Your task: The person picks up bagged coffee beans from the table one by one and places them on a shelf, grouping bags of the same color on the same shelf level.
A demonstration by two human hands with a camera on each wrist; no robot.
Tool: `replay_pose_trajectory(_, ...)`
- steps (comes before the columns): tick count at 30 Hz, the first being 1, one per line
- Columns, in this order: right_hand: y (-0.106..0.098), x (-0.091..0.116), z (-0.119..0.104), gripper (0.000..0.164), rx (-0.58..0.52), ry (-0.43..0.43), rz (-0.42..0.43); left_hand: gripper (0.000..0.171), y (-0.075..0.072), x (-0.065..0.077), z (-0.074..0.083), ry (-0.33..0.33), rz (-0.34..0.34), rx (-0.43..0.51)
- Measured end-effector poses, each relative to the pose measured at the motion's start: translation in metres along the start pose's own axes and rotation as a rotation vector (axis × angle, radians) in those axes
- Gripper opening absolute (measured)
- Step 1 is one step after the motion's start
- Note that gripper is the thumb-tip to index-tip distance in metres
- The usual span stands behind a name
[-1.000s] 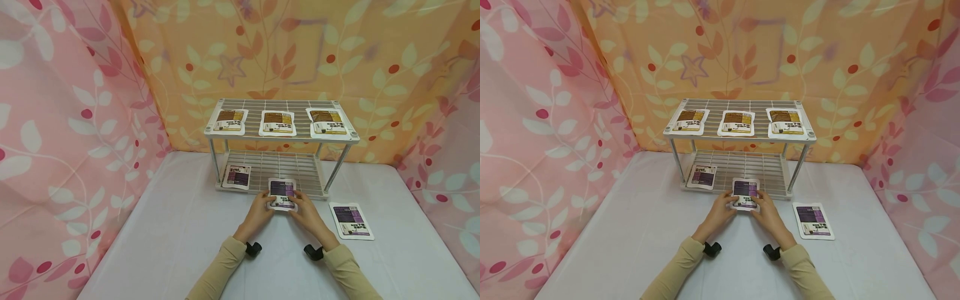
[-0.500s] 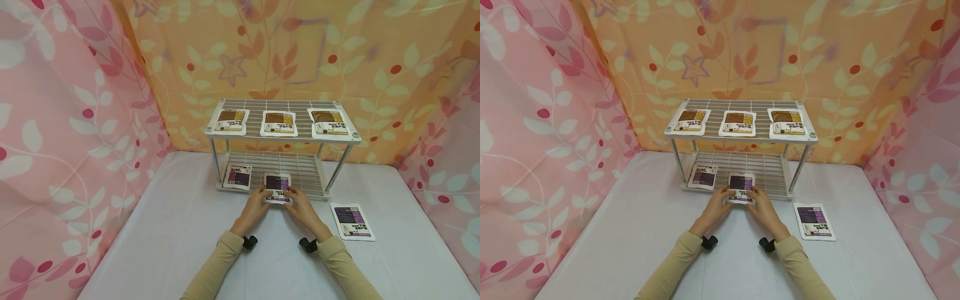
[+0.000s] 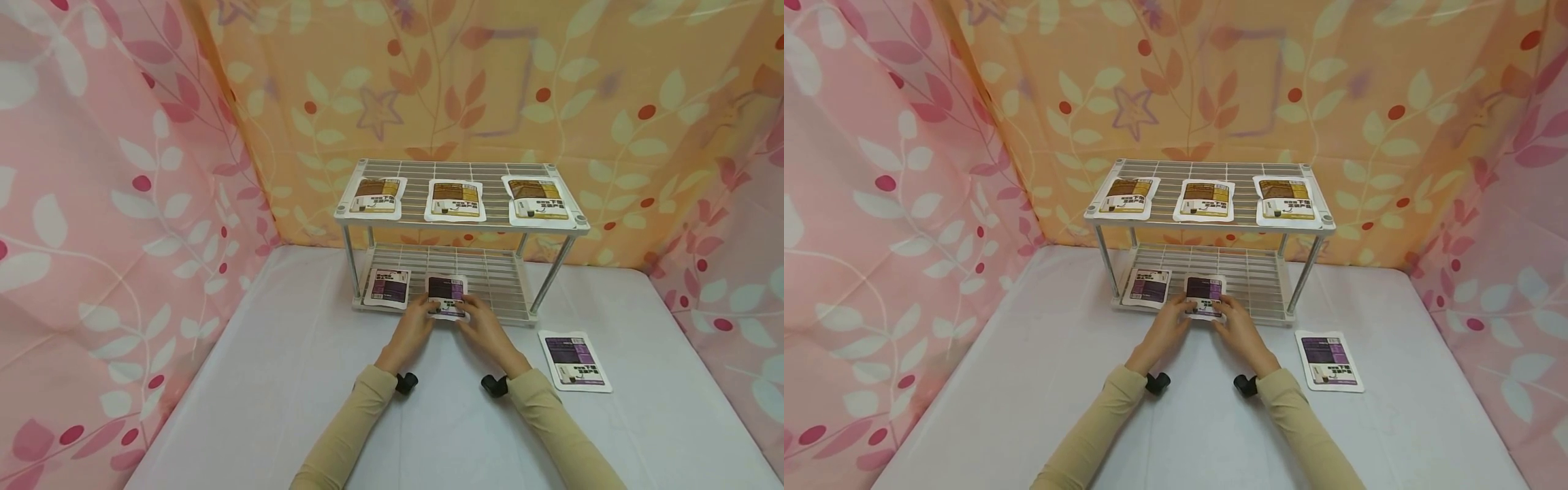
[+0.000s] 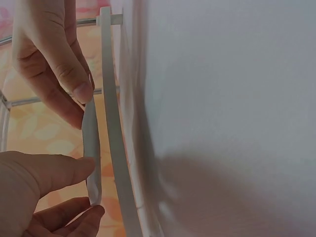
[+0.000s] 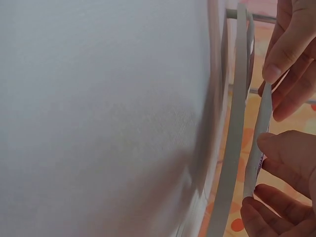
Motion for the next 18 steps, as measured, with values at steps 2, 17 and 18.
replay_pose_trajectory(2,0.002,-0.002,0.002,0.039,0.005,-0.001,0.001,0.036,0.000,-0.002,-0.001,0.003,0.000,0.004)
replay_pose_trajectory(17,0.009,-0.015,0.010,0.039,0.005,0.108,-0.045,0.037,0.002,-0.016,-0.006,-0.026,-0.067,-0.026)
replay_pose_trajectory(18,0.009,-0.016,0.011,0.039,0.007,0.112,-0.048,0.037,0.002,-0.017,-0.006,-0.024,-0.069,-0.030)
Point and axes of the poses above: each hand's wrist, its own x-axis away from the middle knuckle, its own y-axis out of the palm, z = x × y, the point moved 4 cm from there along -x, towards the middle knuckle, and after that the axes turned 11 degrees about -x, right-handed, at the moved point
